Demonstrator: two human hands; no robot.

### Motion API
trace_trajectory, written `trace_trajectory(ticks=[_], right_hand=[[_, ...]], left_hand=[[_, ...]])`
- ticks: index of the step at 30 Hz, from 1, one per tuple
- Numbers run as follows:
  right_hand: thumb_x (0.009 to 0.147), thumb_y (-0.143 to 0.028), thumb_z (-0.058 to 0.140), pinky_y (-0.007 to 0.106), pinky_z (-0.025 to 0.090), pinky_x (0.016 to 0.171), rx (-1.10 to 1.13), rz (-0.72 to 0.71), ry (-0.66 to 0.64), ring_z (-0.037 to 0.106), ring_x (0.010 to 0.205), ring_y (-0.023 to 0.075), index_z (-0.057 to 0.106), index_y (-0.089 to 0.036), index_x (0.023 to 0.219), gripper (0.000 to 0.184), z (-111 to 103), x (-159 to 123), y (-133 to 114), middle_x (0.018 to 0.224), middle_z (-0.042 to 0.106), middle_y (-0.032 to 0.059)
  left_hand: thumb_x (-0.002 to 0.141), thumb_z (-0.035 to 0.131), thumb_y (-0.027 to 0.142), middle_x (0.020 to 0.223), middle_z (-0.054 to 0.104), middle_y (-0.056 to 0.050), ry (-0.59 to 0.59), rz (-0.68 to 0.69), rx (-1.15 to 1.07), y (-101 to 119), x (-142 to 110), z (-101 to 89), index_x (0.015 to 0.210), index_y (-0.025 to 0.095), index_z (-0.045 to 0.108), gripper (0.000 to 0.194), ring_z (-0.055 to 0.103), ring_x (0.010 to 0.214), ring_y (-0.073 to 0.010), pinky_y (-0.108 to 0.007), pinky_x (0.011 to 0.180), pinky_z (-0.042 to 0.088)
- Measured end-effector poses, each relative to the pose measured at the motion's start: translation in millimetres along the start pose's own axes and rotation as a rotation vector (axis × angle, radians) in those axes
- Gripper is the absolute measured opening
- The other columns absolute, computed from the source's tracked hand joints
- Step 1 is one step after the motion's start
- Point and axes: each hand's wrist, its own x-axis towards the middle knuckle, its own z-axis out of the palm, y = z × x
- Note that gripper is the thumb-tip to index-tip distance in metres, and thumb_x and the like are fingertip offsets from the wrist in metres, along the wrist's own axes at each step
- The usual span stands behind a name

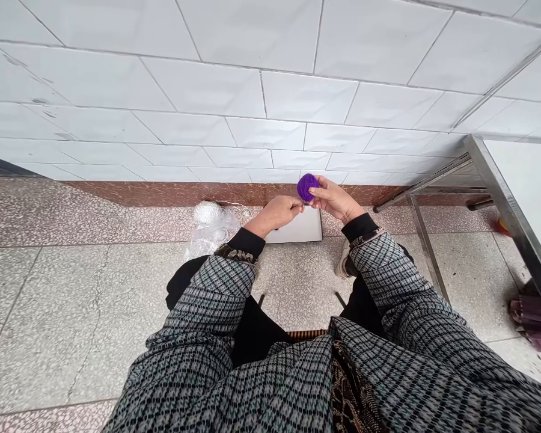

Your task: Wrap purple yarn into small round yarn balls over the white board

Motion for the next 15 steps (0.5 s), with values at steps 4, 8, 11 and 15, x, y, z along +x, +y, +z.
trace_trajectory(ticks=[4, 8, 11, 15], right_hand=[[0.084, -0.022, 0.084, 0.018, 0.043, 0.051, -0.148, 0.011, 0.246, 0.058, 0.061, 0.0071, 0.049, -0.022, 0.107, 0.042, 1.0, 4.5, 2.2, 0.086, 0.065, -0.003], [0.09, -0.01, 0.075, 0.019, 0.04, 0.048, -0.452, 0.134, 0.254, 0.052, 0.058, 0.008, 0.052, -0.019, 0.107, 0.03, 3.2, 1.2, -0.9, 0.081, 0.062, -0.0021], [0.092, -0.012, 0.075, 0.02, 0.042, 0.052, -0.53, 0.24, -0.047, 0.05, 0.059, 0.0088, 0.062, -0.015, 0.11, 0.022, 1.9, -3.8, -4.3, 0.078, 0.062, -0.0007], [0.089, -0.023, 0.079, 0.02, 0.044, 0.057, -0.418, 0.164, -0.346, 0.05, 0.065, 0.0093, 0.067, -0.016, 0.118, 0.032, -5.7, -6.9, -3.2, 0.086, 0.063, -0.0001]], left_hand=[[0.091, 0.053, 0.023, 0.072, 0.067, -0.002, -0.142, 0.103, -0.021, 2.3, -4.6, -2.5, 0.084, 0.018, 0.074, 0.022, 0.054, 0.064, -0.0152, -0.03, 0.069, 0.042], [0.091, 0.055, 0.026, 0.076, 0.068, -0.003, -0.121, 0.109, -0.063, -0.4, -8.9, -17.0, 0.088, 0.017, 0.073, 0.021, 0.055, 0.066, -0.0143, -0.029, 0.068, 0.041], [0.092, 0.055, 0.028, 0.079, 0.067, -0.003, -0.004, 0.098, -0.085, -2.0, -11.1, -29.5, 0.086, 0.016, 0.07, 0.02, 0.055, 0.072, -0.0143, -0.028, 0.071, 0.041], [0.091, 0.058, 0.026, 0.072, 0.061, 0.0, 0.071, 0.05, -0.121, -1.8, -11.0, -38.1, 0.076, 0.017, 0.063, 0.018, 0.051, 0.071, -0.0138, -0.028, 0.07, 0.038]])
